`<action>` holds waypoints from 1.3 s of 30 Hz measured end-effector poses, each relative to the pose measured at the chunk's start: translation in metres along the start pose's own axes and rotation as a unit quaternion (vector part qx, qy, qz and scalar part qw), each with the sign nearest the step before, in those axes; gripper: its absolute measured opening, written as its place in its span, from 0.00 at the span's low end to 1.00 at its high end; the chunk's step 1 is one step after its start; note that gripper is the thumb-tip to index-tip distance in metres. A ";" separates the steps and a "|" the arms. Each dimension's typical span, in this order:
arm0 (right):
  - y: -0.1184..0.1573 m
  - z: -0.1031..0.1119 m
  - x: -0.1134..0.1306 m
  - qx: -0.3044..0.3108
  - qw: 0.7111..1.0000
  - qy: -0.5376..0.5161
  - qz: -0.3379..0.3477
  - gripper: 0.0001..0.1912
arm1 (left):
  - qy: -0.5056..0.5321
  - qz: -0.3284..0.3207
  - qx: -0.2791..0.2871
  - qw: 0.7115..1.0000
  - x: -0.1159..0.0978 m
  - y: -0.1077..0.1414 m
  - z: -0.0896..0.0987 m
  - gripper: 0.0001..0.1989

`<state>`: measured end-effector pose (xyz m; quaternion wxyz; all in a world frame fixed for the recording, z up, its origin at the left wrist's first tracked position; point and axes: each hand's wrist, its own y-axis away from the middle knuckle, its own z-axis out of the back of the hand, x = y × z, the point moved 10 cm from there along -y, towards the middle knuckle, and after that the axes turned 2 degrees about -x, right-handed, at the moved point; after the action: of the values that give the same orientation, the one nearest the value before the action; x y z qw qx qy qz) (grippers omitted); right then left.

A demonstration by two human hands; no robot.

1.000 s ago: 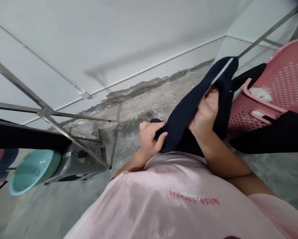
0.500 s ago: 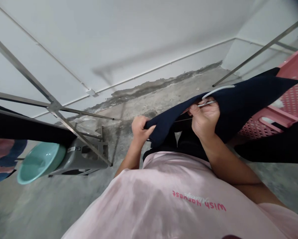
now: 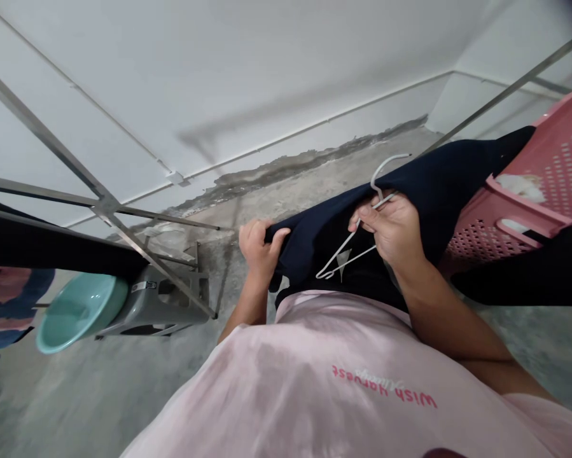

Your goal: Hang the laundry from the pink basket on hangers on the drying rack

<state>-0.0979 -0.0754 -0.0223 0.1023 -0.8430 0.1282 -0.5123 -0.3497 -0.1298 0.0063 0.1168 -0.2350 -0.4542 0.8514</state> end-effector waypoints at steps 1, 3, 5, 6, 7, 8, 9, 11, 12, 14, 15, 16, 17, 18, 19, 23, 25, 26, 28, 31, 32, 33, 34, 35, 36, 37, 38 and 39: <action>0.000 0.002 0.003 -0.010 1.000 -0.009 0.007 0.21 | 0.017 -0.004 0.009 1.000 -0.003 0.001 0.000 0.23; -0.002 0.007 0.010 -0.039 0.998 -0.030 0.040 0.21 | 0.066 -0.021 0.043 0.997 -0.014 0.002 -0.005 0.22; -0.003 0.011 0.017 -0.066 0.994 -0.035 0.075 0.21 | 0.105 -0.033 0.077 0.991 -0.022 0.003 -0.010 0.23; -0.003 0.013 0.018 -0.072 0.993 -0.029 0.085 0.21 | 0.111 -0.033 0.086 0.990 -0.022 0.003 -0.011 0.23; -0.003 0.013 0.017 -0.074 0.993 -0.022 0.090 0.21 | 0.106 -0.030 0.089 0.990 -0.020 0.001 -0.010 0.23; -0.003 0.013 0.014 -0.069 0.994 -0.014 0.088 0.21 | 0.095 -0.024 0.087 0.991 -0.016 -0.002 -0.009 0.24; -0.003 0.012 0.011 -0.061 0.995 -0.007 0.083 0.21 | 0.080 -0.017 0.081 0.993 -0.011 -0.005 -0.007 0.24; -0.002 0.011 0.003 -0.042 0.996 0.006 0.075 0.21 | 0.054 -0.006 0.068 0.996 0.001 -0.012 -0.002 0.24; -0.002 0.010 0.000 -0.036 0.997 0.014 0.072 0.21 | 0.048 -0.004 0.064 0.997 0.005 -0.014 0.000 0.24; -0.001 0.012 -0.003 -0.036 0.996 0.022 0.079 0.22 | 0.047 -0.009 0.065 0.997 0.008 -0.018 0.002 0.24; 0.000 0.013 -0.003 -0.041 0.995 0.022 0.086 0.21 | 0.050 -0.015 0.072 0.996 0.008 -0.019 0.001 0.24; 0.000 0.014 -0.003 -0.043 0.995 0.021 0.092 0.21 | 0.056 -0.019 0.078 0.995 0.007 -0.019 -0.001 0.24; 0.000 0.014 -0.003 -0.046 0.994 0.019 0.096 0.21 | 0.061 -0.022 0.083 0.994 0.005 -0.019 -0.003 0.23; 0.000 0.014 -0.003 -0.047 0.994 0.019 0.099 0.21 | 0.064 -0.021 0.086 0.994 0.005 -0.019 -0.005 0.23; 0.000 0.014 -0.003 -0.049 0.994 0.020 0.100 0.21 | 0.063 -0.016 0.090 0.994 0.004 -0.018 -0.008 0.23; 0.002 0.017 -0.007 -0.064 0.992 0.026 0.106 0.20 | 0.017 -0.003 0.129 0.991 0.008 -0.013 -0.024 0.24; 0.003 0.017 -0.011 -0.056 0.993 0.030 0.100 0.19 | -0.012 -0.012 0.126 0.992 0.012 -0.012 -0.026 0.24; 0.003 0.014 -0.015 -0.043 0.994 0.035 0.091 0.19 | -0.025 -0.018 0.113 0.993 0.015 -0.013 -0.024 0.24; 0.004 0.008 -0.022 -0.008 0.997 0.051 0.064 0.18 | -0.044 -0.030 0.079 0.995 0.021 -0.017 -0.017 0.25; 0.006 0.004 -0.023 0.013 0.996 0.062 0.059 0.17 | -0.052 -0.063 0.057 0.995 0.023 -0.023 -0.009 0.27; 0.006 0.005 -0.021 0.007 0.996 0.059 0.068 0.16 | -0.049 -0.075 0.059 0.994 0.022 -0.024 -0.009 0.28; 0.006 0.006 -0.019 -0.001 0.995 0.054 0.079 0.16 | -0.045 -0.086 0.064 0.993 0.019 -0.024 -0.010 0.29; 0.006 0.008 -0.017 -0.010 0.995 0.048 0.088 0.15 | -0.039 -0.094 0.073 0.992 0.016 -0.023 -0.013 0.30; 0.006 0.009 -0.015 -0.021 0.994 0.042 0.096 0.16 | -0.034 -0.097 0.084 0.991 0.013 -0.021 -0.016 0.30; 0.006 0.011 -0.013 -0.032 0.994 0.035 0.102 0.16 | -0.030 -0.095 0.094 0.991 0.010 -0.019 -0.020 0.29; 0.005 0.013 -0.011 -0.044 0.993 0.029 0.109 0.17 | -0.027 -0.091 0.101 0.990 0.006 -0.017 -0.023 0.28; 0.005 0.014 -0.010 -0.056 0.991 0.023 0.116 0.18 | -0.022 -0.087 0.106 0.990 0.002 -0.014 -0.026 0.27; 0.005 0.015 -0.008 -0.065 0.990 0.019 0.121 0.18 | -0.016 -0.081 0.109 0.991 -0.002 -0.011 -0.027 0.27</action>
<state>-0.0883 -0.0773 -0.0375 0.1060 -0.8163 0.2647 -0.5023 -0.3340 -0.1046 0.0032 0.2030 -0.1700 -0.3782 0.8871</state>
